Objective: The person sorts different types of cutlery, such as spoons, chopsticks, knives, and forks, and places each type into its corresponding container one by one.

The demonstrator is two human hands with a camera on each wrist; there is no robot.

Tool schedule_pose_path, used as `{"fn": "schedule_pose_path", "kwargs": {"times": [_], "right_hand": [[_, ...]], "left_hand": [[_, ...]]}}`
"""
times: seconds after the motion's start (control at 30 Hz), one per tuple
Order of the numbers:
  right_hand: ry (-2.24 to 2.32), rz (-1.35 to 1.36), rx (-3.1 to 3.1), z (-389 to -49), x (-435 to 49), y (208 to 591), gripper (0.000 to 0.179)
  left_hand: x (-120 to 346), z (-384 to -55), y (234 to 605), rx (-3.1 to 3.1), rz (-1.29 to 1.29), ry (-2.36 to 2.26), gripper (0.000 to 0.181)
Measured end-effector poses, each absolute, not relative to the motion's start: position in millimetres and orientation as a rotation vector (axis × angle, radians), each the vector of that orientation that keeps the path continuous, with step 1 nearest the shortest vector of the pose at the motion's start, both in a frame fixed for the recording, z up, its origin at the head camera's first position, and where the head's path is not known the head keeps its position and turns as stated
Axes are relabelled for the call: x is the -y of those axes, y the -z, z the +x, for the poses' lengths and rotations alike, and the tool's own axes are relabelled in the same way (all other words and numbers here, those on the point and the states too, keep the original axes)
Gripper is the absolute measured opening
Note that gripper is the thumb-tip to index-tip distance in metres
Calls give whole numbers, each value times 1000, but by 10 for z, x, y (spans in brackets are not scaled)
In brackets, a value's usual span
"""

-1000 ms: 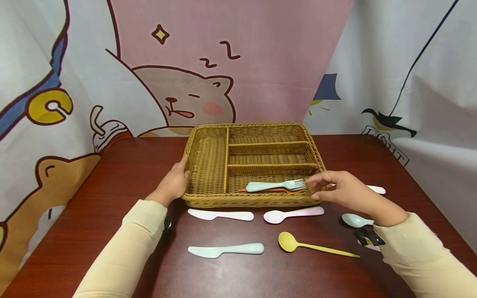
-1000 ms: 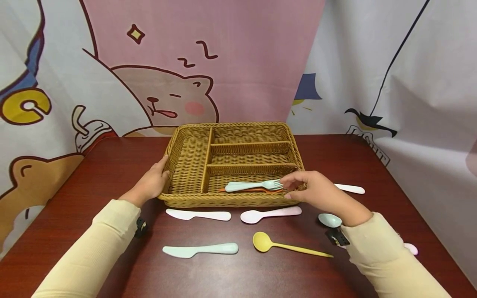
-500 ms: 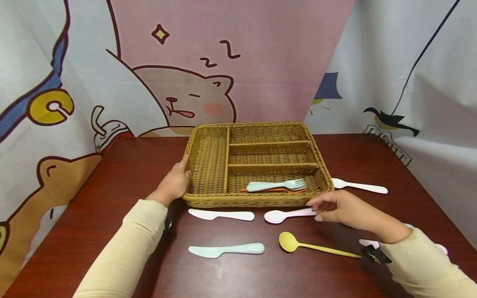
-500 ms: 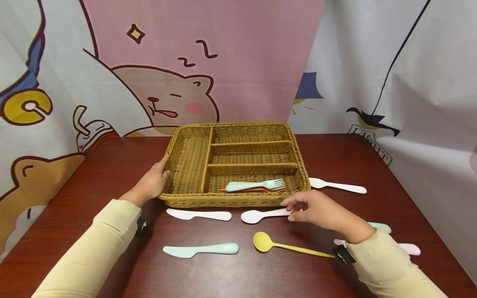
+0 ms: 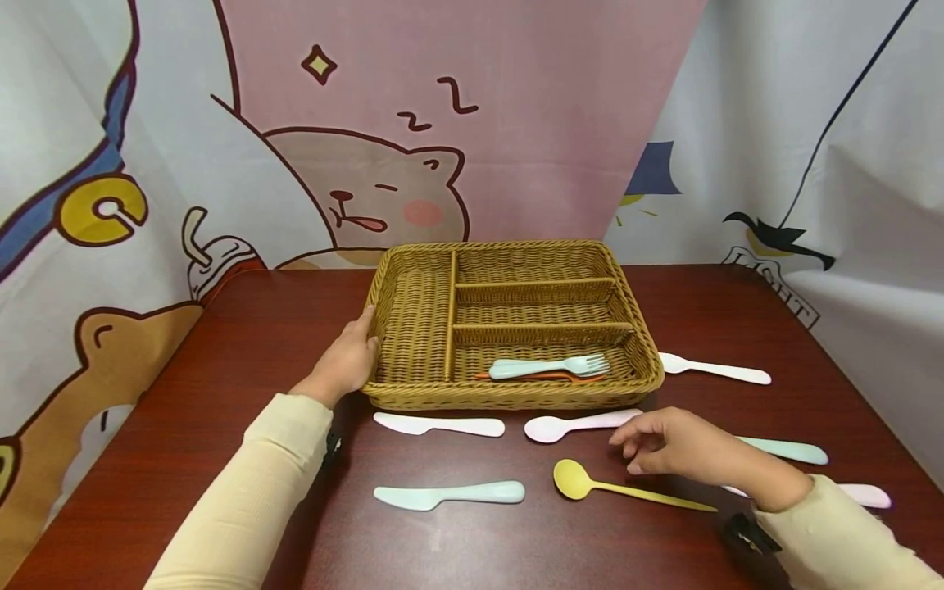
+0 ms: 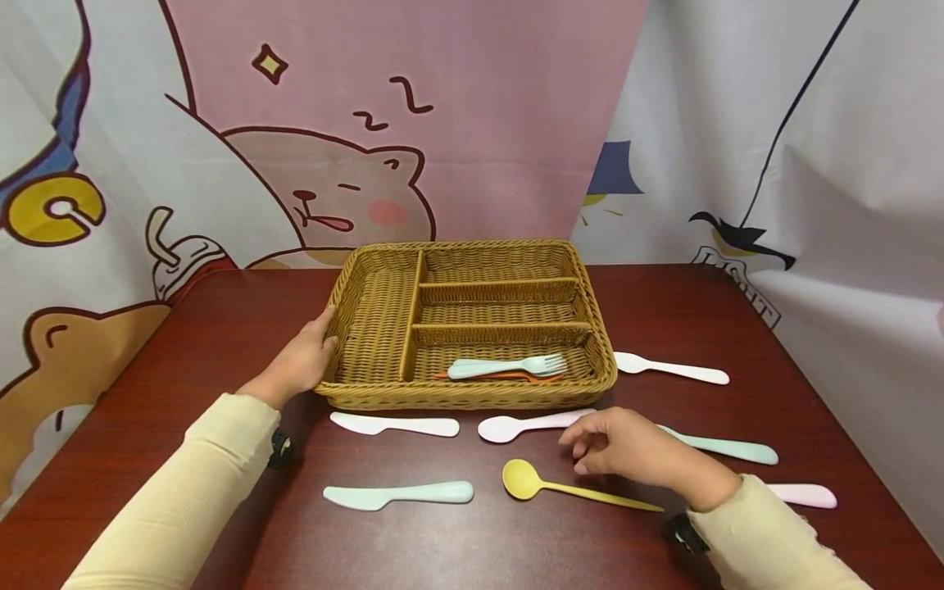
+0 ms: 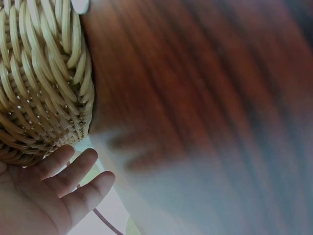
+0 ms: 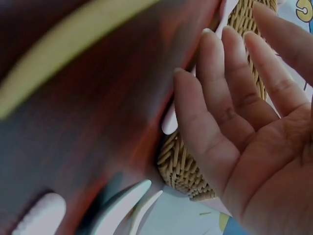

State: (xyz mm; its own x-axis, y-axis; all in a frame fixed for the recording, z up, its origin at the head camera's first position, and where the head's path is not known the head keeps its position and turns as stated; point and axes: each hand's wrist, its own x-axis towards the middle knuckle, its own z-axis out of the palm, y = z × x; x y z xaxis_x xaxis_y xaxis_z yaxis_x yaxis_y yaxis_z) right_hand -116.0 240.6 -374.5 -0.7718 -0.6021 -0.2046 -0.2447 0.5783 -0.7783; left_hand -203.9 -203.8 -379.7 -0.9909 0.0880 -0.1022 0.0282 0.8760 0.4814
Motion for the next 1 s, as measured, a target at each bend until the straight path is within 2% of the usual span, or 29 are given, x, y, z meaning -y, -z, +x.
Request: {"fn": "schedule_pose_path", "kwargs": {"times": [0.47,1.0], "right_hand": [[1026,-746,-2312,-1048,-2424,3838,20],[891,-868,-2448,-960,-2387,3887,21]], "left_hand": [[2037,-2044,3793,-2921,82,-743,58],[2040,-2035,3794,-2912,96,-755,58]]}}
